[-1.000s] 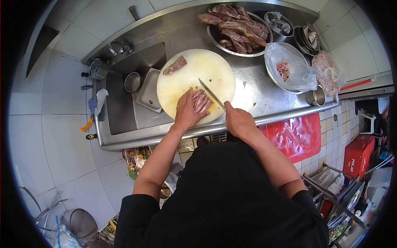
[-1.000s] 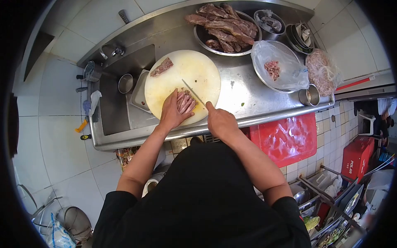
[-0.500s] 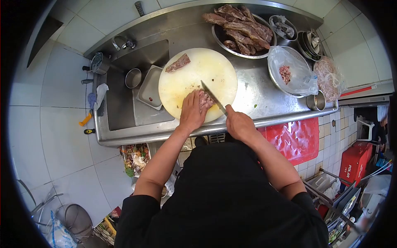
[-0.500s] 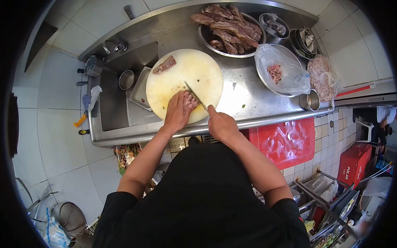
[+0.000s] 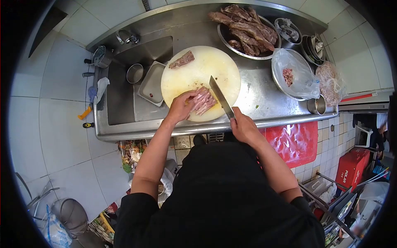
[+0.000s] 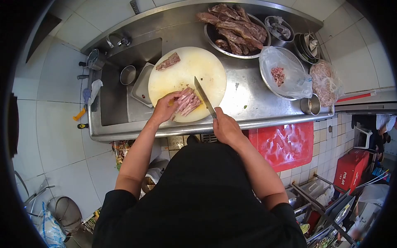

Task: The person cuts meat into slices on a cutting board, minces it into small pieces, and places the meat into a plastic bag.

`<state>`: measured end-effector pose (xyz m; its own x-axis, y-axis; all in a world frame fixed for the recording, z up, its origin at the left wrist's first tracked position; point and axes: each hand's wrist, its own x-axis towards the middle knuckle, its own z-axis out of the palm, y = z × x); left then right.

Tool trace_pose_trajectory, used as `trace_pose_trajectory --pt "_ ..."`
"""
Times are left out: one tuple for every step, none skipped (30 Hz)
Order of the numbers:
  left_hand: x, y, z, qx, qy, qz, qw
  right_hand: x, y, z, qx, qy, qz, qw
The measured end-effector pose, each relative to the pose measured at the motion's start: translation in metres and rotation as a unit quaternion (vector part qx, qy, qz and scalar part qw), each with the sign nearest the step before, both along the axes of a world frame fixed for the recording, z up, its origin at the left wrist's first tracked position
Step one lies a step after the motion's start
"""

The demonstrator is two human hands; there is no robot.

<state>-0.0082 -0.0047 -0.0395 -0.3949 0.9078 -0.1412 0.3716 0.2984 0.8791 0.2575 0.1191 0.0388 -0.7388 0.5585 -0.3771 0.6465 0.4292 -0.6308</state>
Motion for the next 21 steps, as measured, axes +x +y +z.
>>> trace_pose_trajectory --pt "-0.001 0.0 -0.001 -0.011 0.009 0.009 1.0 0.001 -0.001 -0.002 0.003 0.021 -0.003 1.0" --pt "-0.001 0.0 -0.001 -0.021 0.018 0.018 0.999 0.003 -0.002 -0.003 0.007 0.042 -0.006 0.999" --pt "0.001 0.001 0.002 -0.019 0.018 0.019 0.999 0.003 -0.003 -0.002 0.009 0.042 -0.005 0.999" --pt "0.004 0.002 0.005 -0.019 0.05 0.027 0.998 0.003 -0.005 -0.001 0.01 0.042 -0.011 0.999" --pt "0.006 0.003 0.008 -0.02 0.081 0.035 0.996 0.002 -0.005 0.0 0.01 0.041 -0.016 0.999" --pt "0.008 0.001 0.007 -0.02 0.08 0.036 0.996 0.003 -0.005 0.001 0.011 0.039 -0.015 0.999" --pt "0.008 -0.001 0.005 -0.016 0.089 0.076 0.993 0.003 -0.005 0.002 0.024 0.042 -0.009 0.999" --pt "0.008 -0.003 0.005 -0.013 0.098 0.116 0.988 0.003 -0.006 0.002 0.037 0.044 -0.003 0.998" --pt "0.008 -0.009 0.011 -0.013 0.098 0.118 0.988 0.002 -0.005 0.002 0.037 0.045 -0.001 0.998" --pt "0.009 -0.016 0.022 -0.024 0.114 0.102 0.988 0.003 -0.005 0.002 0.05 0.043 -0.003 0.998" --pt "0.011 -0.023 0.029 -0.035 0.129 0.084 0.987 0.003 -0.005 0.001 0.064 0.041 -0.006 0.997" --pt "0.013 -0.028 0.028 -0.036 0.129 0.083 0.987 0.003 -0.004 0.0 0.062 0.041 -0.006 0.997" --pt "0.015 -0.034 0.028 -0.053 0.15 0.06 0.985 0.004 -0.004 -0.002 0.074 0.037 -0.001 0.997" --pt "0.017 -0.038 0.027 -0.07 0.17 0.037 0.982 0.004 -0.003 -0.003 0.087 0.035 0.005 0.996" --pt "0.019 -0.04 0.024 -0.07 0.171 0.038 0.982 0.003 -0.002 -0.002 0.087 0.035 0.006 0.996" --pt "0.021 -0.042 0.019 -0.06 0.158 0.051 0.984 0.002 -0.002 -0.002 0.091 0.033 0.01 0.995" --pt "0.022 -0.043 0.014 -0.05 0.145 0.063 0.986 0.001 -0.001 -0.001 0.095 0.03 0.014 0.995" --pt "0.021 -0.043 0.007 -0.05 0.145 0.064 0.986 0.001 -0.001 0.0 0.095 0.03 0.015 0.995" --pt "0.02 -0.043 0.0 -0.035 0.143 0.066 0.987 0.0 0.0 0.001 0.094 0.028 0.019 0.995" --pt "0.018 -0.043 -0.007 -0.02 0.14 0.067 0.988 0.0 0.0 0.001 0.093 0.026 0.023 0.995" --pt "0.02 -0.042 -0.006 -0.019 0.14 0.068 0.988 -0.001 0.001 0.002 0.094 0.026 0.024 0.995"
